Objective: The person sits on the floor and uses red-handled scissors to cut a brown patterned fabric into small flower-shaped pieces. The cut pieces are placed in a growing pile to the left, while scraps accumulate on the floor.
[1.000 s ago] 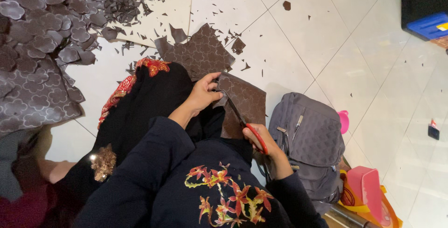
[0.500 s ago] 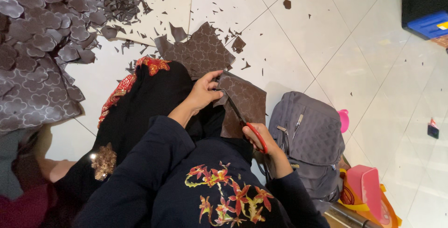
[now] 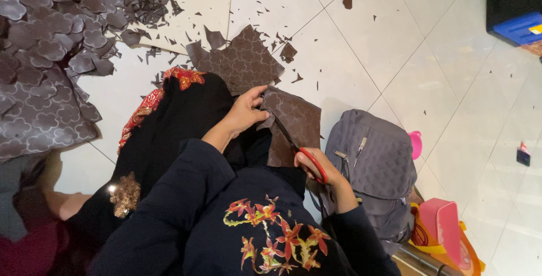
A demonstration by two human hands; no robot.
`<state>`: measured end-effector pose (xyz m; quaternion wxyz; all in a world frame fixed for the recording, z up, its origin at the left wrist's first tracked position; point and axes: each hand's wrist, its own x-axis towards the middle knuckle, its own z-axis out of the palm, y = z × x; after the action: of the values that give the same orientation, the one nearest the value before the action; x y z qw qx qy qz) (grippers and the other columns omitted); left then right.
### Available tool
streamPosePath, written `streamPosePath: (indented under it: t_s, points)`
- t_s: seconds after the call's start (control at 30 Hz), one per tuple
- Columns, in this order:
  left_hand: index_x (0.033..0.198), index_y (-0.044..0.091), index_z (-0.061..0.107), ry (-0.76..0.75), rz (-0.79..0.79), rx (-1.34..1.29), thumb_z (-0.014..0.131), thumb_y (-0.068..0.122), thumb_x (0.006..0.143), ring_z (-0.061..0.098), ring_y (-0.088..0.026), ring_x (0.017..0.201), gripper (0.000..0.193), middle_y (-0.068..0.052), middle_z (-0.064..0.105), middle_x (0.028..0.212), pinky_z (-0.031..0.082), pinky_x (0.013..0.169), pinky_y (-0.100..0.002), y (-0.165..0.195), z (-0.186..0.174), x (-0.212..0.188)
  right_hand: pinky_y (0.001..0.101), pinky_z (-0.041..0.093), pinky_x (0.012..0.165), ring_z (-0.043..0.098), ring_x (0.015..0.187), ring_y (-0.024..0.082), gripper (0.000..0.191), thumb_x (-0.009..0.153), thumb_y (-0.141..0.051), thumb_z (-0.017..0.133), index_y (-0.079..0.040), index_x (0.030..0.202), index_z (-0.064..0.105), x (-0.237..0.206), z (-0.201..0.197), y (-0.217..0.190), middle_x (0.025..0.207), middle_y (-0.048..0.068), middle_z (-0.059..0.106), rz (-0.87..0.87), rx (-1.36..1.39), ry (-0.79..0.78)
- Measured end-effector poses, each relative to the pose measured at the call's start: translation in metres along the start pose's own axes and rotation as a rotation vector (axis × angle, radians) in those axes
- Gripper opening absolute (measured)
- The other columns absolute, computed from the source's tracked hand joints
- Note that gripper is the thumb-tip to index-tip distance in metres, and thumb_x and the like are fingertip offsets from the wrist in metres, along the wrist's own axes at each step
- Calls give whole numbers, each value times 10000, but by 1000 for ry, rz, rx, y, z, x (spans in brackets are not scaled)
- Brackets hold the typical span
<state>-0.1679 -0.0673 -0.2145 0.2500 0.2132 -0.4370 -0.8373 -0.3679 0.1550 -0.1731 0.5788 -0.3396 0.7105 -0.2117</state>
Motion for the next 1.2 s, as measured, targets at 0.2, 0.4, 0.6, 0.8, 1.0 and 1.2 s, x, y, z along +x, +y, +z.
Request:
streamPosePath:
  t_s: [0.2,0.4,0.6,0.8,1.0,1.2]
  points:
    - [1516,32,411,41,-44,56,680,-127,803,458,-281,1423,779,-117,555,1456,519,1006,-316,0,0,1,226,360,427,443,451,62,594,922,-635,575,-53,834,658,-2,-1,-8,577,-38,466,-13,-21,-3]
    - [1512,13,436,6,35,52,682,-139,814,497,-272,1404,756,-136,575,1446,503,1014,-302,-1,-1,0,230,361,425,443,452,63,572,918,-610,583,-52,837,680,0,1,-11,575,-40,472,33,-77,35]
    - [1420,18,511,59,-42,15,656,-135,820,678,-149,1073,636,-120,704,1210,560,859,-257,2,1,-1,229,355,432,439,462,63,567,924,-612,572,-60,872,694,-4,3,-19,577,-44,460,28,-67,23]
    - [1404,45,514,114,-168,38,643,-121,837,661,-176,948,605,-106,721,1148,516,741,-288,4,0,-1,242,377,484,474,532,67,524,928,-571,610,-60,866,708,-1,5,-17,612,-40,505,-28,-138,81]
    - [1374,9,527,90,-56,-9,626,-146,825,694,-158,1050,578,-109,726,1182,555,861,-263,0,-1,2,257,435,563,514,629,65,443,872,-498,740,-56,901,730,5,12,-16,656,-29,592,-106,-383,266]
    - [1401,4,517,45,-45,-2,634,-165,803,671,-153,1113,632,-113,696,1242,553,888,-267,2,0,0,252,351,488,453,550,55,411,891,-473,724,-62,901,733,2,6,-23,649,-39,549,32,-212,189]
